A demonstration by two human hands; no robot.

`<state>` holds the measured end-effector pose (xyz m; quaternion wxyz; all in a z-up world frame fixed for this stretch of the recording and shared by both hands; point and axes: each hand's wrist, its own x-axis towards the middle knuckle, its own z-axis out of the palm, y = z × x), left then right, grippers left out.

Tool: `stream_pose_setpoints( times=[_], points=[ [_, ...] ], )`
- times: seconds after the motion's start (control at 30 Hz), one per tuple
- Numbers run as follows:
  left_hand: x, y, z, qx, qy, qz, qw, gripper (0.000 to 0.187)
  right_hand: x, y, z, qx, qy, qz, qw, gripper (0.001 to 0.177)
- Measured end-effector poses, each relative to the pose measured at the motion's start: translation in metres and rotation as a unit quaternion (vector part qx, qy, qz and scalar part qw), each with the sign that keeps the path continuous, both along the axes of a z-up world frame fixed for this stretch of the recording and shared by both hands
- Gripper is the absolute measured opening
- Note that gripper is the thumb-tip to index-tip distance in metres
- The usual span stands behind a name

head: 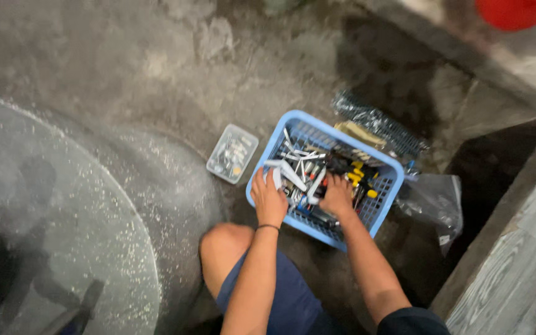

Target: The person retrieves a basket of tools, selects a ratchet and socket, and uses them to tighten a bolt on the rear wheel axle of a light blue bicycle. The person then uses the ratchet to adjust the seat post bolt.

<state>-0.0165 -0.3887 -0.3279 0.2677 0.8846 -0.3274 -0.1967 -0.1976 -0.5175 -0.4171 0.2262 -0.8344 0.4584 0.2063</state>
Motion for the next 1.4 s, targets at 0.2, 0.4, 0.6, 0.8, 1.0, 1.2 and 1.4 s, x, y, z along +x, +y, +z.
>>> stream_pose_setpoints(
  times=[0.2,0.4,0.6,0.8,1.0,1.2,1.4],
  points=[
    [0.001,0.000,-0.003,-0.002,0.000,-0.017,1.000,0.065,-0.011,-0.004,0.004,0.008,-0.080,-0.040,0.996,0.104],
    [-0.003,0.002,-0.007,0.006,-0.008,-0.029,1.000,0.058,0.002,-0.016,0.018,-0.013,-0.033,-0.064,0.997,0.082],
    [0.000,0.004,-0.004,0.021,0.017,-0.023,0.999,0.059,0.011,-0.006,0.022,-0.014,-0.110,-0.111,0.988,0.067],
    [-0.002,0.005,-0.007,0.012,0.004,-0.023,1.000,0.059,0.003,-0.018,0.024,-0.026,-0.119,-0.114,0.986,0.085],
    [-0.002,0.005,-0.008,0.026,0.015,-0.026,0.999,0.060,0.004,-0.031,0.023,0.025,-0.147,-0.122,0.981,0.080],
    [-0.002,0.004,-0.008,0.033,0.019,-0.028,0.999,0.057,0.004,-0.031,0.020,0.024,-0.166,-0.138,0.976,0.085],
    [-0.003,0.004,-0.004,0.034,0.031,-0.022,0.999,0.056,-0.007,-0.022,0.014,-0.019,-0.230,-0.061,0.971,0.050]
  ],
)
